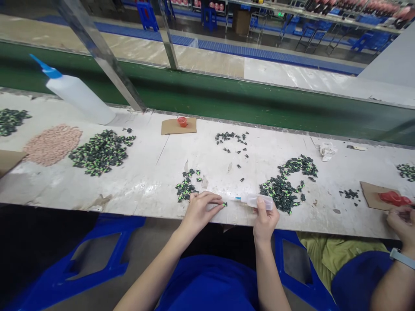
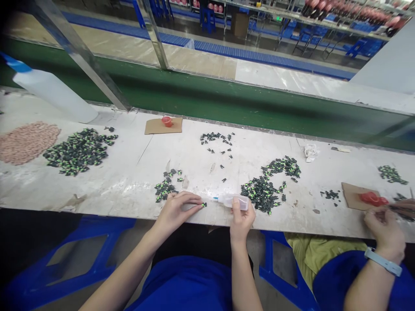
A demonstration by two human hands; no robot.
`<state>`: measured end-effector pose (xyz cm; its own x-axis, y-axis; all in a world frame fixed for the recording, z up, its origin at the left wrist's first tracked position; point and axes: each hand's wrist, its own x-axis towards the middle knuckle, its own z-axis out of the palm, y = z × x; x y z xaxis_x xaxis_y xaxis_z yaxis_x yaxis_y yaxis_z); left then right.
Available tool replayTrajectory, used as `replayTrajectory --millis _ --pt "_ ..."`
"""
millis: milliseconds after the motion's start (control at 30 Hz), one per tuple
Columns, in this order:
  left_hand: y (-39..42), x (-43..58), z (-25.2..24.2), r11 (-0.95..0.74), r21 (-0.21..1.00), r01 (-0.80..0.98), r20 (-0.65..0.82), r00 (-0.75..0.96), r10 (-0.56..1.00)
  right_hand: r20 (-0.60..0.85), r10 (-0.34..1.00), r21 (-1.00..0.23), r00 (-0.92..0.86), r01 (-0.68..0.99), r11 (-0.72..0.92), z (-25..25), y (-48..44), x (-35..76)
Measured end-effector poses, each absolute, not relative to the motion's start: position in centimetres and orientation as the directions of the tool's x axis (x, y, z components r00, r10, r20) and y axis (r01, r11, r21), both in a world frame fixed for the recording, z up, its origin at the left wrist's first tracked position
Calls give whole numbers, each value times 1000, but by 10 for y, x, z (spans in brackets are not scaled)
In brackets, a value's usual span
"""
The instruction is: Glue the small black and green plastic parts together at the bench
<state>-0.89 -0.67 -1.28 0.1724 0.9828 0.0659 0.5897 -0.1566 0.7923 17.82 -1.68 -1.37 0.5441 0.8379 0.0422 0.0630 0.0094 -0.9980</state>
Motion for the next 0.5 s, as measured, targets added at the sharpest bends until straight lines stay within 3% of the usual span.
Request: replayTrajectory --millis 67,233,500 --pt "-1 -11 -8 -161 785 598 40 211 977 42 820 -999 570 1 51 -14 -16 181" --pt "31 -4 15 -266 721 640 74 310 948 104 843 -994 528 21 109 -9 -10 179" --pt "85 54 18 -365 593 718 91 390 916 182 841 -962 510 270 44 -14 0 172"
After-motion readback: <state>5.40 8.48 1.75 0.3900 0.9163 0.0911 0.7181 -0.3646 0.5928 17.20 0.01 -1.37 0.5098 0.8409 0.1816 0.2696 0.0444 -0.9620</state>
